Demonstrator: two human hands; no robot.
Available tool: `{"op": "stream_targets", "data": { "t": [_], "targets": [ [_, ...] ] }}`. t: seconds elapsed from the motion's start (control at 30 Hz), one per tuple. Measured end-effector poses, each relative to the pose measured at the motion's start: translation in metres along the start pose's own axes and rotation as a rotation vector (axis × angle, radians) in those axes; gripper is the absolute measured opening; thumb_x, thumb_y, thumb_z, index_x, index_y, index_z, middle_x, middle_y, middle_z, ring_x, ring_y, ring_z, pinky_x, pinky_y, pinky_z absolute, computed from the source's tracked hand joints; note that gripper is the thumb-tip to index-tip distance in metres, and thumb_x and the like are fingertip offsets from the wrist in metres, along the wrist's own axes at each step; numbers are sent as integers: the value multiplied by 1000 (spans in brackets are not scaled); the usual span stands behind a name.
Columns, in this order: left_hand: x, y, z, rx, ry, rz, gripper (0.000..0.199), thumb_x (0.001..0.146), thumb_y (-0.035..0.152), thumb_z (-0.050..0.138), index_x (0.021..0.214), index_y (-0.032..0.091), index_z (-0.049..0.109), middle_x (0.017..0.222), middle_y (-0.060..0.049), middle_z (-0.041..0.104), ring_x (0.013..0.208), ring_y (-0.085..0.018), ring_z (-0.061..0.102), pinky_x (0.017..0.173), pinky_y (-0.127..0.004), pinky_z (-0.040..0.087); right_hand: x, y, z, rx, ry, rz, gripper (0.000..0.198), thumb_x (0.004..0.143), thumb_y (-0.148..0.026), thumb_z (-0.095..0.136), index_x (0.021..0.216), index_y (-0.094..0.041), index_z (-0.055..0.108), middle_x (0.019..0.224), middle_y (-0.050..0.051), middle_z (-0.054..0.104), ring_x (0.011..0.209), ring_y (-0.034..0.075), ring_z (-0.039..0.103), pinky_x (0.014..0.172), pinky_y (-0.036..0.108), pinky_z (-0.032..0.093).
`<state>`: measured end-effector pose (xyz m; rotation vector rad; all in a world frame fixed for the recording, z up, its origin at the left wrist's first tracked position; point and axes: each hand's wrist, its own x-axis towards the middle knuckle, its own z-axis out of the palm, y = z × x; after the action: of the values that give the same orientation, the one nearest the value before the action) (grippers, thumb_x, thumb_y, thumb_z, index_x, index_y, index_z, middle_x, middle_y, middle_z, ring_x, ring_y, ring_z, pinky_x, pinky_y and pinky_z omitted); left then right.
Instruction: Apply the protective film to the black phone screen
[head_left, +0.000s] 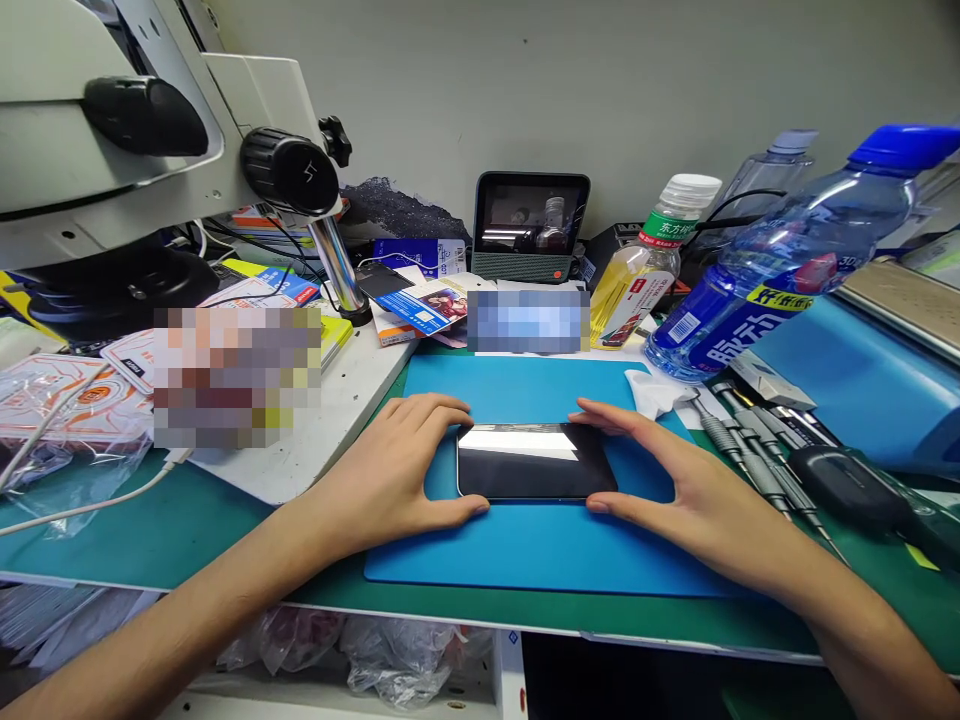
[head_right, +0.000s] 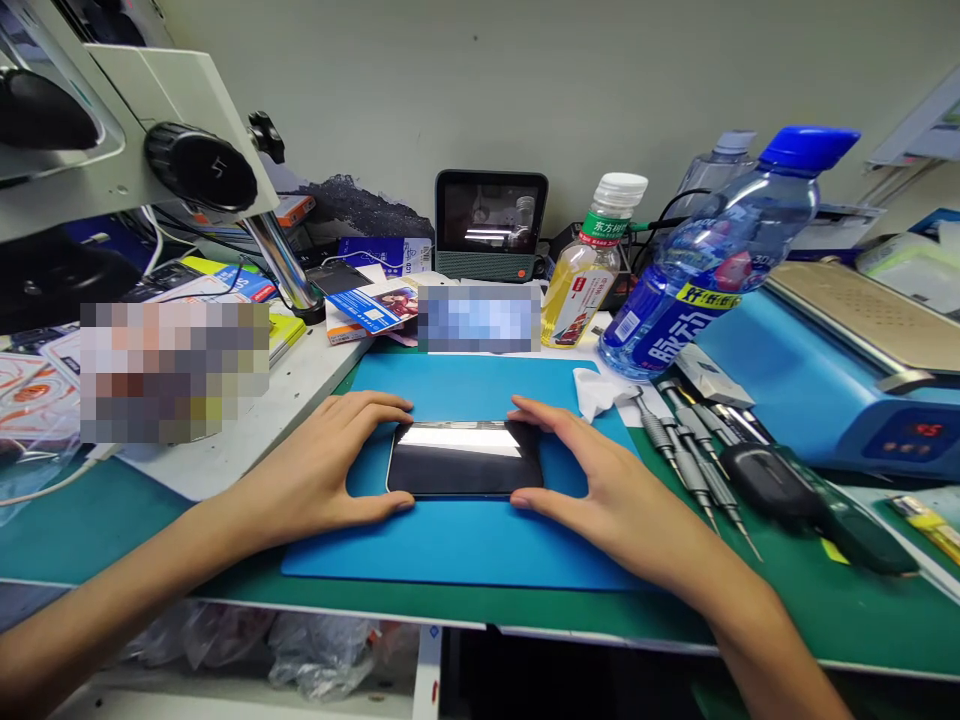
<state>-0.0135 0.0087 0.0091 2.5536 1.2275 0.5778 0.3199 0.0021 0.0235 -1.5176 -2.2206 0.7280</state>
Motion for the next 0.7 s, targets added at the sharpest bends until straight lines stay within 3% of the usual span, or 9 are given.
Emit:
{"op": "stream_targets", "data": {
  "t": [0.7],
  "targets": [
    [-2,-4,4,-199,-44,-184,60,86,60,82,131,30,56,155,-8,51,146,-36,46,119,-59,42,1,-3,1,-12,-4,28,80,88,-67,72,159,-41,45,157,4,59,143,38,57,122,58,45]
  ]
}}
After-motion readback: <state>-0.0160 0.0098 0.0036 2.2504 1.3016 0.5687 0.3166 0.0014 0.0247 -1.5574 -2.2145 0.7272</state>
